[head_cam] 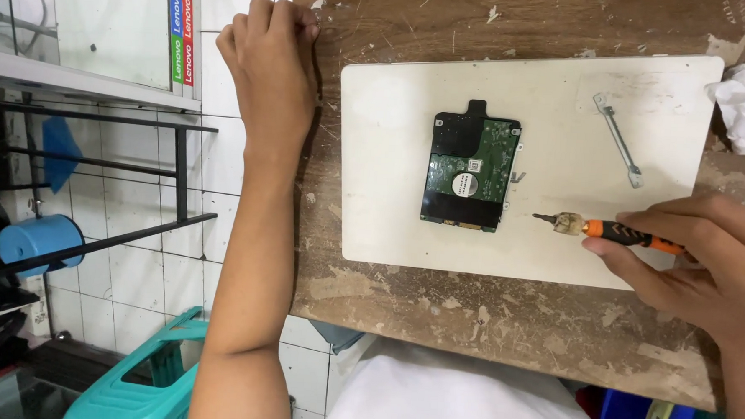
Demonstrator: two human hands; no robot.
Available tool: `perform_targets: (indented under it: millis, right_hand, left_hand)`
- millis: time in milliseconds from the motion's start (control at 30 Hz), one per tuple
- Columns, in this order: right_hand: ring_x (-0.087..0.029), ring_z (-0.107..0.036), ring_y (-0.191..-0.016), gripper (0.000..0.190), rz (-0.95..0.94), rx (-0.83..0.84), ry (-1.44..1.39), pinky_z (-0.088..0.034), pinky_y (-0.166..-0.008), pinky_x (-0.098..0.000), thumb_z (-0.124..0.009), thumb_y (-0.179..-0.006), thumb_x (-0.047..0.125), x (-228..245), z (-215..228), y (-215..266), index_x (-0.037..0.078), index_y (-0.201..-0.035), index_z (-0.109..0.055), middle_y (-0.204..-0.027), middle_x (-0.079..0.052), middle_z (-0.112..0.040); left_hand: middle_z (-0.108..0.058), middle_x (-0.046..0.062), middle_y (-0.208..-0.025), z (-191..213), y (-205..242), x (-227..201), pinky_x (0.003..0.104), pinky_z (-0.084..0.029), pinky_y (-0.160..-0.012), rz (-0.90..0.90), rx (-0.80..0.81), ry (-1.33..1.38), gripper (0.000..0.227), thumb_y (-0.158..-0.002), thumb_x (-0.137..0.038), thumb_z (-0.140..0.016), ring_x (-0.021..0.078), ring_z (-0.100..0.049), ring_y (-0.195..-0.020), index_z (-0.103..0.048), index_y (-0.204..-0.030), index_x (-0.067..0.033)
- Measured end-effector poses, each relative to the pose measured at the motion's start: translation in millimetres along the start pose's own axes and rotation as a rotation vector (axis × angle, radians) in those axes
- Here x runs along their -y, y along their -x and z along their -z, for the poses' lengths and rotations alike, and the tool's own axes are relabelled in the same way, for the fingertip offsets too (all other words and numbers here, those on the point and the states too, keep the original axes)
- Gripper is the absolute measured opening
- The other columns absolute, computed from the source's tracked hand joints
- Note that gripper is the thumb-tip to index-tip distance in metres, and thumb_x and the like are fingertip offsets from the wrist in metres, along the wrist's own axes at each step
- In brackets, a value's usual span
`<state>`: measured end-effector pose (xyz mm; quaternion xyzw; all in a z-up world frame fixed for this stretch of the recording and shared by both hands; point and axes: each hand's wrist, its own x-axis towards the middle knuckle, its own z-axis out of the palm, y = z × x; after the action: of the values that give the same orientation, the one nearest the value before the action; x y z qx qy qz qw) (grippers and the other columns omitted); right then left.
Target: The person uses a screwdriver to remove screws from a hard drive placed on a white cutting board. They systematically unscrew fasteners from the drive's casing, placing the screws on the table, and eventually remove a metal bracket from the device.
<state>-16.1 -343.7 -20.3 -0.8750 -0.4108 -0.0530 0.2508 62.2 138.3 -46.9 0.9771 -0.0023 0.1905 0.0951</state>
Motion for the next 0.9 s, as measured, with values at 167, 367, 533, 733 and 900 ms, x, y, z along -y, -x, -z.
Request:
perform_targets:
  millis: [167, 367, 533, 733, 900]
  right_hand:
    - [-0.032, -0.075, -0.087, 0.052, -0.038, 0.004, 0.002, -0.068, -0.080, -0.0439, -0.099, -0.087, 0.033, 1, -1, 3, -0.010, -0.108, -0.078, -0.100, -0.025, -0.076]
    - [-0.033, -0.076, -0.085, 0.050, -0.028, 0.015, 0.026, -0.067, -0.077, -0.0446, -0.097, -0.088, 0.033, 1, 4, -3, -0.009, -0.108, -0.079, -0.099, -0.025, -0.077]
    - [-0.034, -0.077, -0.085, 0.045, -0.012, 0.018, 0.033, -0.066, -0.073, -0.0437, -0.098, -0.091, 0.029, 1, 5, -10, -0.008, -0.109, -0.078, -0.097, -0.024, -0.078]
    - [-0.026, -0.082, -0.094, 0.042, 0.028, -0.008, 0.215, -0.065, -0.073, -0.0411, -0.099, -0.098, 0.036, -2, 5, -12, 0.000, -0.107, -0.080, -0.106, -0.012, -0.085]
    - [-0.023, -0.078, -0.082, 0.041, 0.029, -0.003, 0.180, -0.062, -0.067, -0.0367, -0.100, -0.096, 0.039, 0, 7, -16, 0.003, -0.097, -0.082, -0.097, -0.012, -0.083]
  left_hand:
    - [-0.059, 0.007, -0.104, 7, 1, -5, 0.044, -0.038, -0.095, 0.004, -0.012, 0.007, 0.008, -0.105, -0.003, -0.066, 0.0306, -0.052, -0.088, -0.066, -0.106, -0.0114]
    - [-0.065, 0.010, -0.116, 45, 3, -52, 0.045, -0.037, -0.102, -0.202, -0.118, 0.321, 0.024, -0.113, -0.029, -0.064, 0.0301, -0.059, -0.107, -0.066, -0.117, -0.0058]
    - [-0.071, 0.012, -0.137, 61, 21, -106, 0.062, -0.029, -0.128, -0.522, 0.104, 0.596, 0.060, -0.099, -0.054, -0.083, 0.0306, -0.065, -0.132, -0.068, -0.136, -0.0094]
    - [-0.057, 0.011, -0.164, 62, 33, -144, 0.070, -0.025, -0.136, -0.713, 0.401, 0.275, 0.103, -0.093, -0.069, -0.101, 0.0347, -0.058, -0.151, -0.041, -0.166, -0.0264]
    - [-0.062, 0.010, -0.154, 56, 35, -148, 0.063, -0.033, -0.132, -0.685, 0.404, 0.198, 0.107, -0.088, -0.072, -0.096, 0.0320, -0.061, -0.136, -0.041, -0.167, -0.0238]
